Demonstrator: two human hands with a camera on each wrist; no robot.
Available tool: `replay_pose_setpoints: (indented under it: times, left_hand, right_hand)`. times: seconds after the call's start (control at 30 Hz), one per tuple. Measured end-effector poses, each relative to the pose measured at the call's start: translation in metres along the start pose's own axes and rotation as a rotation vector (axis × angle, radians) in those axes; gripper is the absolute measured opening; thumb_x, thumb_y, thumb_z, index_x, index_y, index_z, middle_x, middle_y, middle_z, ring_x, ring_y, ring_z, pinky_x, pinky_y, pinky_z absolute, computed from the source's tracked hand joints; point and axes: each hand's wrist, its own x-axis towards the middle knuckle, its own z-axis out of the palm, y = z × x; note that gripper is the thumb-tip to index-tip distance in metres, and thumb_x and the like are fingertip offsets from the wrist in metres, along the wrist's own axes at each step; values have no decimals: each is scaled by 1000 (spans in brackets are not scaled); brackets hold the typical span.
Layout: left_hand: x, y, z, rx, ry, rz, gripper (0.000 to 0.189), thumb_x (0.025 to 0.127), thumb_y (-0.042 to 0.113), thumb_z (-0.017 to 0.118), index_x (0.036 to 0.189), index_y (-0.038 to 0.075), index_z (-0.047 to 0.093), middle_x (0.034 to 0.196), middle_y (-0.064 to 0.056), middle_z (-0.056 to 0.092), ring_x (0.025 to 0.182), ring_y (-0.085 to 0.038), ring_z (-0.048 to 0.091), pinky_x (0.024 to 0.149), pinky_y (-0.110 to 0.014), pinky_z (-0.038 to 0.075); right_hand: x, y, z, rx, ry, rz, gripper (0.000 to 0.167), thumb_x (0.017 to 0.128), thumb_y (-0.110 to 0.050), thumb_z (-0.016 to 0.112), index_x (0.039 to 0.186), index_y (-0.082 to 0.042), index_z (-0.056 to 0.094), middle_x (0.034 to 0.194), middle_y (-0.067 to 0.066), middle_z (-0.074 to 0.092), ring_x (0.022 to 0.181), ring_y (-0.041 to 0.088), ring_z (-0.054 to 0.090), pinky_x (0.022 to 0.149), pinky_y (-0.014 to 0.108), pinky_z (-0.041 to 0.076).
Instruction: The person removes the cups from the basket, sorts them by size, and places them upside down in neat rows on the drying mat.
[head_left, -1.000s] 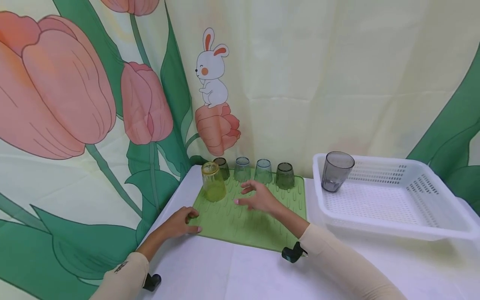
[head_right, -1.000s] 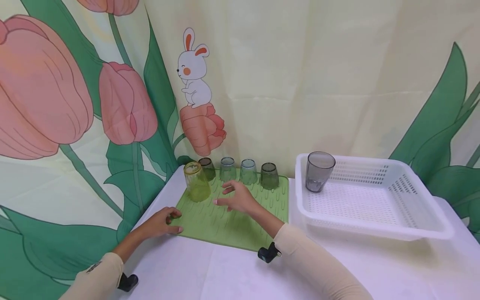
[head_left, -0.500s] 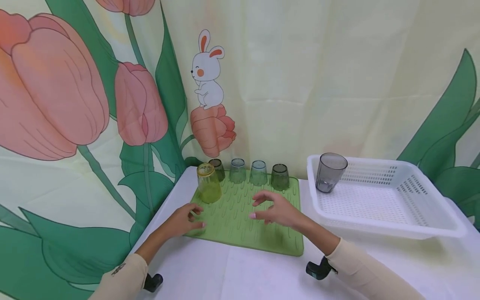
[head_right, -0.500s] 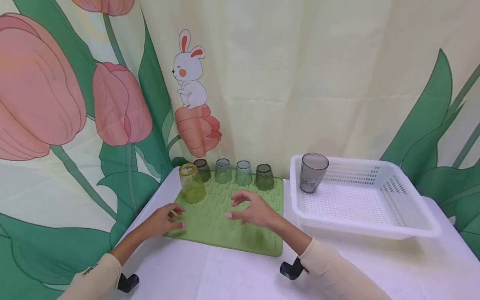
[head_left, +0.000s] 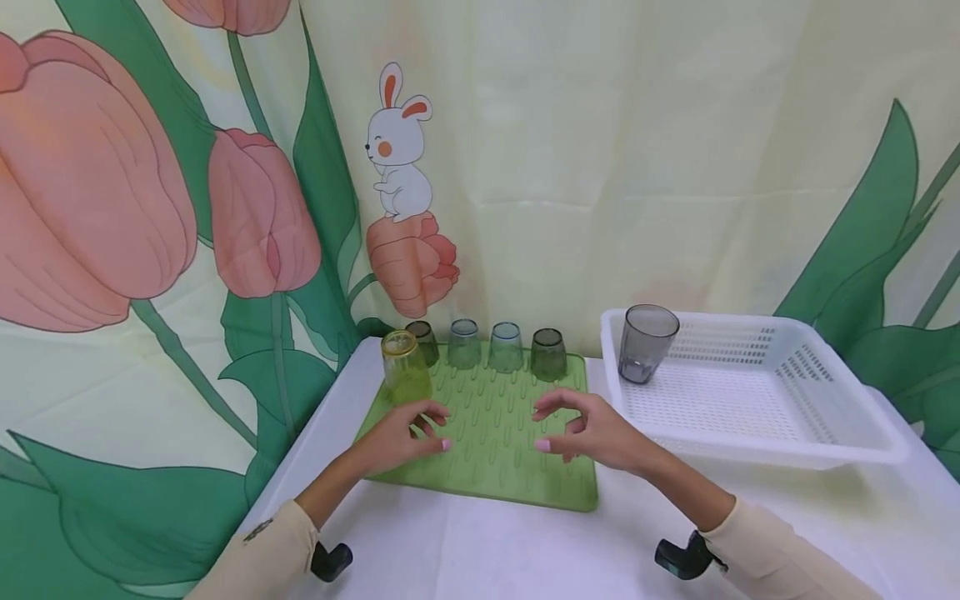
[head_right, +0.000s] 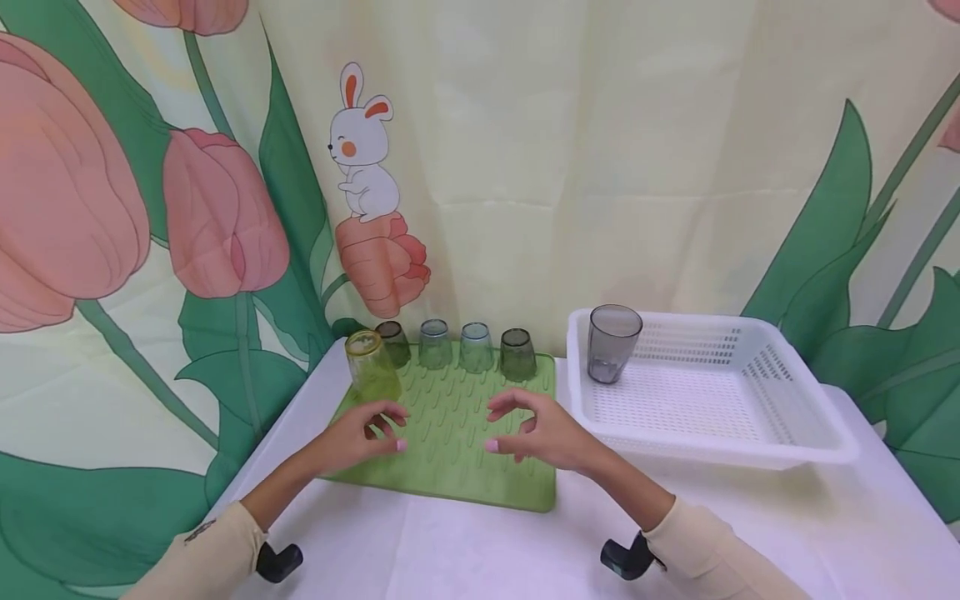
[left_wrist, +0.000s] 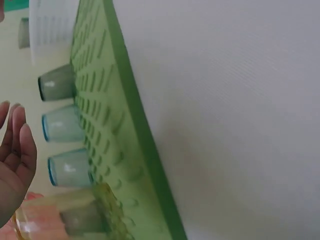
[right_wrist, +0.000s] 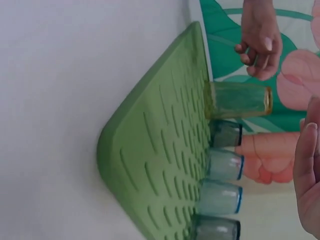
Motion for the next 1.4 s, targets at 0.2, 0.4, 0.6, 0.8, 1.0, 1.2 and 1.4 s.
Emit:
replay_pose_setpoints:
  times: [0.2, 0.4, 0.6, 0.8, 1.0, 1.2, 1.4]
  left_hand:
    - [19, 21, 9, -25, -36, 29, 43, 91, 32, 75, 128, 14, 61, 115, -7, 63, 99, -21, 61, 81, -34, 52]
    - [38, 34, 21, -41, -68, 53, 43, 91, 33, 74, 128, 15, 62, 114, -2, 64, 98, -17, 61, 83, -36, 52]
    - [57, 46, 32, -53, -94, 76, 43, 91, 33, 74, 128, 15, 61, 115, -2, 63, 98, -17, 61, 82, -36, 52]
    - [78, 53, 40, -56, -100, 96, 43, 91, 33, 73, 129, 15, 61, 115, -1, 63, 99, -17, 61, 84, -36, 52]
    - [94, 61, 46, -59, -115, 136, 42, 92, 30, 73, 129, 14, 60, 115, -4, 63, 97, -16, 62, 84, -35, 53]
    - [109, 73, 53, -74, -134, 152, 41, 92, 30, 72, 129, 15, 61, 116, -5, 63, 98, -16, 61, 79, -32, 54]
    - [124, 82, 61, -83, -149, 163, 42, 92, 28, 72, 129, 12, 61, 119, -12, 63, 97, -16, 61, 80, -30, 53]
  right_hand:
    - [-15, 4, -20, 16, 22, -38, 46, 88, -11, 77, 128, -2, 57, 120, 20, 61, 58, 16, 66, 62, 37, 58]
    - [-22, 5, -46, 1, 121, -35, 44, 86, -8, 78, 125, 0, 59, 114, 16, 64, 58, 18, 66, 61, 36, 58]
    - [-23, 3, -81, -81, 265, 41, 45, 88, -16, 78, 126, -2, 58, 112, 15, 67, 63, 25, 68, 63, 34, 57]
    - [-21, -2, -120, -177, 364, 109, 52, 91, -26, 76, 131, -1, 55, 115, 15, 65, 69, 27, 69, 65, 32, 56]
    - [-18, -1, -158, -284, 439, 188, 65, 92, -39, 74, 138, -1, 49, 126, 20, 57, 71, 20, 68, 67, 30, 56]
    - [-12, -1, -188, -362, 408, 291, 83, 89, -46, 75, 148, 0, 38, 142, 27, 47, 84, 25, 68, 72, 31, 56]
    - [-2, 6, -207, -411, 296, 372, 102, 86, -47, 78, 154, 4, 22, 154, 32, 32, 90, 26, 67, 77, 36, 57]
